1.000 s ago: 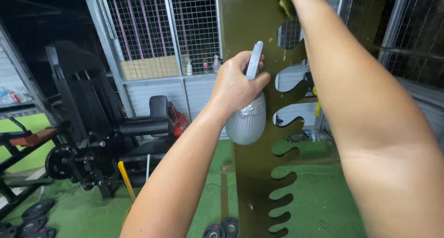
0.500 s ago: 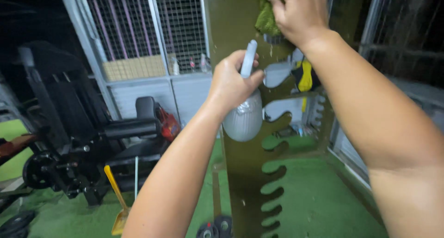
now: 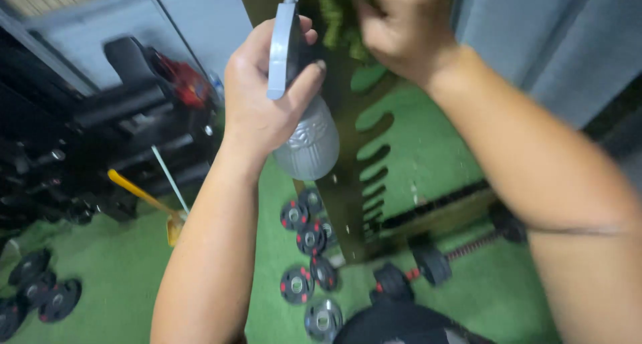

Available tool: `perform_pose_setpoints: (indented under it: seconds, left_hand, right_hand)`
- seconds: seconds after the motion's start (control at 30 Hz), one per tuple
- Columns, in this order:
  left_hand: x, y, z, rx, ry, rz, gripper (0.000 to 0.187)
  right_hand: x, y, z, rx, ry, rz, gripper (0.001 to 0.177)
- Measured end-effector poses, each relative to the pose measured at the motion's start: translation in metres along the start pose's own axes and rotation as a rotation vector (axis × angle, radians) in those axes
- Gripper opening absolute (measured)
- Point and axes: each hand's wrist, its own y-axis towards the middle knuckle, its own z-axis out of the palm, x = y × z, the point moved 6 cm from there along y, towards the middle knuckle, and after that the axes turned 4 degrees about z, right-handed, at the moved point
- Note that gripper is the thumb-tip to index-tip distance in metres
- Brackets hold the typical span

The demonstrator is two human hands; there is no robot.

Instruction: Cleaning and wiping down a weight rack and a barbell with a spray bottle and a cloth.

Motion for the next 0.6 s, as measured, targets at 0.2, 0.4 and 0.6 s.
perform_pose_setpoints:
  seconds: [0.2, 0.4, 0.6]
  left_hand:
    - [0.017, -0.069, 0.015, 0.06, 0.049, -0.039, 0.041]
    - [0.072, -0.149, 0.036, 0.083, 0.003, -0.136, 0.041]
    - [0.137, -0.208, 0.047, 0.09, 0.072, -0.516, 0.046]
  right_hand:
    - [-0.002, -0.173, 0.035, -0.38, 0.452, 0.531, 0.042]
    - [-0.023, -0.354, 0.16, -0.841, 1.038, 1.353, 0.051]
    - [0.01, -0.365, 0.204, -0.572, 0.19, 1.432, 0.049]
